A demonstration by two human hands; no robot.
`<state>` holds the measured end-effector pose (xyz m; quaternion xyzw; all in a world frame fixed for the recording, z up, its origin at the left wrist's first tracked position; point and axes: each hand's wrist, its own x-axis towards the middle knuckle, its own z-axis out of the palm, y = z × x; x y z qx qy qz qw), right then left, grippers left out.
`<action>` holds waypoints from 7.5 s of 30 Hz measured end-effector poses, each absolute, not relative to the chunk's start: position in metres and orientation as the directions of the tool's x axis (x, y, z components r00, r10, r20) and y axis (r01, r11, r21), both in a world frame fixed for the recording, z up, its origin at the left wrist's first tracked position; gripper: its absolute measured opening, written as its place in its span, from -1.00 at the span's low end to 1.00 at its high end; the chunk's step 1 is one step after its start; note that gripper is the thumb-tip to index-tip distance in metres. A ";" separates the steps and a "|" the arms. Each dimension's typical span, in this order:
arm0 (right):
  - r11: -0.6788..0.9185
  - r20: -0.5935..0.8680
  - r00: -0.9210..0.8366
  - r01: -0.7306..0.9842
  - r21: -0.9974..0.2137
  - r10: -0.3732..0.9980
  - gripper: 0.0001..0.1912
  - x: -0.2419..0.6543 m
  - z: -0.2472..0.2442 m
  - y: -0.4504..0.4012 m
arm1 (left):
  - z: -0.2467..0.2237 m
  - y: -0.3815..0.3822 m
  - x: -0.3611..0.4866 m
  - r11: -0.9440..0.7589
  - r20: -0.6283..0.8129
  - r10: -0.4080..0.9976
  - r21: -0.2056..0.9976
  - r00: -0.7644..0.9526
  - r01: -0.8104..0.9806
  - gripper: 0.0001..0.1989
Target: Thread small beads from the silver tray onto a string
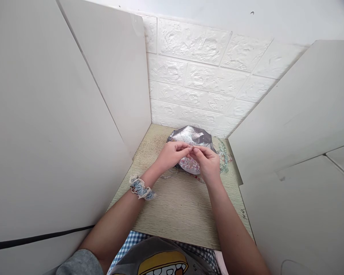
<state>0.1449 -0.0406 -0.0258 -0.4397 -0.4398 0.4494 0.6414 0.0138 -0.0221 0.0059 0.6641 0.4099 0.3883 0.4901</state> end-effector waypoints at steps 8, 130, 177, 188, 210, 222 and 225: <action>0.206 0.191 0.201 -0.055 -0.977 0.961 -0.80 0.146 -0.021 -0.043 | 0.006 -0.022 0.013 -0.184 0.108 0.925 0.966 0.365 0.182 -0.76; 0.179 0.165 0.164 -0.076 -0.981 0.973 -0.75 0.138 -0.030 -0.042 | 0.005 -0.016 0.009 0.119 -0.116 0.893 0.993 0.434 0.019 -0.79; 0.358 0.417 0.188 0.282 -0.890 0.889 -0.84 0.140 -0.020 -0.048 | 0.006 -0.018 0.008 0.213 -0.161 0.797 0.977 0.582 -0.021 -0.88; 0.151 -0.136 0.326 -0.718 -0.680 0.935 -0.86 0.180 -0.009 -0.032 | 0.007 -0.014 -0.005 0.281 0.034 0.649 0.918 0.760 -0.281 -0.93; 0.383 0.046 0.600 -0.448 -0.808 0.799 -0.87 0.200 -0.021 -0.025 | 0.010 -0.011 -0.021 0.066 0.223 0.766 0.906 0.603 -0.418 -0.86; 0.350 0.015 0.564 -0.491 -0.797 0.825 -0.91 0.198 -0.022 -0.026 | 0.010 -0.011 -0.020 0.070 0.258 0.759 0.881 0.598 -0.468 -0.84; 0.342 0.005 0.562 -0.496 -0.798 0.827 -0.91 0.198 -0.022 -0.026 | 0.012 -0.012 -0.019 0.066 0.256 0.772 0.878 0.582 -0.474 -0.85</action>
